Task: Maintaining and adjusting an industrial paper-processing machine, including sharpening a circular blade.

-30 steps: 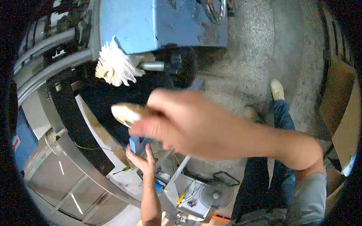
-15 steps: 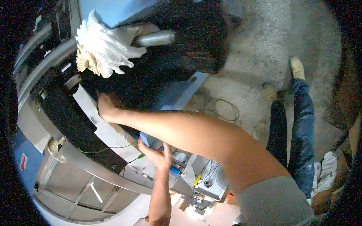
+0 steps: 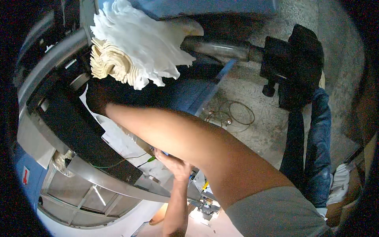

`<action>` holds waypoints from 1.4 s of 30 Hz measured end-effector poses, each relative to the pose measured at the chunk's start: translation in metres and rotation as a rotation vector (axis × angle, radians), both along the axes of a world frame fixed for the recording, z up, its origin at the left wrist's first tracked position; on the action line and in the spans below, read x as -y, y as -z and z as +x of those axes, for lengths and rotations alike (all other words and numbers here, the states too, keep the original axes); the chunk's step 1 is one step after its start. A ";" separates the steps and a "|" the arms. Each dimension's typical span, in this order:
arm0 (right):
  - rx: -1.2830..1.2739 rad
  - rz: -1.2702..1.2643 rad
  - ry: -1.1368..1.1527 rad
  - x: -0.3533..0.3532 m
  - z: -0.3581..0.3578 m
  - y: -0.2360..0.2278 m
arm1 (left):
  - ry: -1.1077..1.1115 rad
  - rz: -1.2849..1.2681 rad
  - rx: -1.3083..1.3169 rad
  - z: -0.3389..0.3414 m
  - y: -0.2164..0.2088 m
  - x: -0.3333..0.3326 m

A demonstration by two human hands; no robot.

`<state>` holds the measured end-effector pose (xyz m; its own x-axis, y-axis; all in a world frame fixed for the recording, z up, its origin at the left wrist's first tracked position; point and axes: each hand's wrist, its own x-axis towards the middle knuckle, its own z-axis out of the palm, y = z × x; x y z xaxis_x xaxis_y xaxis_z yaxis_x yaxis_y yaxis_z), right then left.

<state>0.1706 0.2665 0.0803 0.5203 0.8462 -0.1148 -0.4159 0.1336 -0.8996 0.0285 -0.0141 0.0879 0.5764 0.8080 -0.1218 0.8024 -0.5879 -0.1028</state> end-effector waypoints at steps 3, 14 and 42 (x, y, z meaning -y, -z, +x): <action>-0.066 0.044 0.084 -0.009 -0.009 0.009 | -0.001 0.009 -0.003 0.006 0.004 0.002; 0.308 0.121 0.004 -0.016 -0.040 0.029 | -0.065 0.054 -0.002 0.000 0.000 0.010; 0.333 0.151 -0.014 -0.001 -0.046 -0.019 | -0.023 0.081 0.013 -0.004 -0.006 0.003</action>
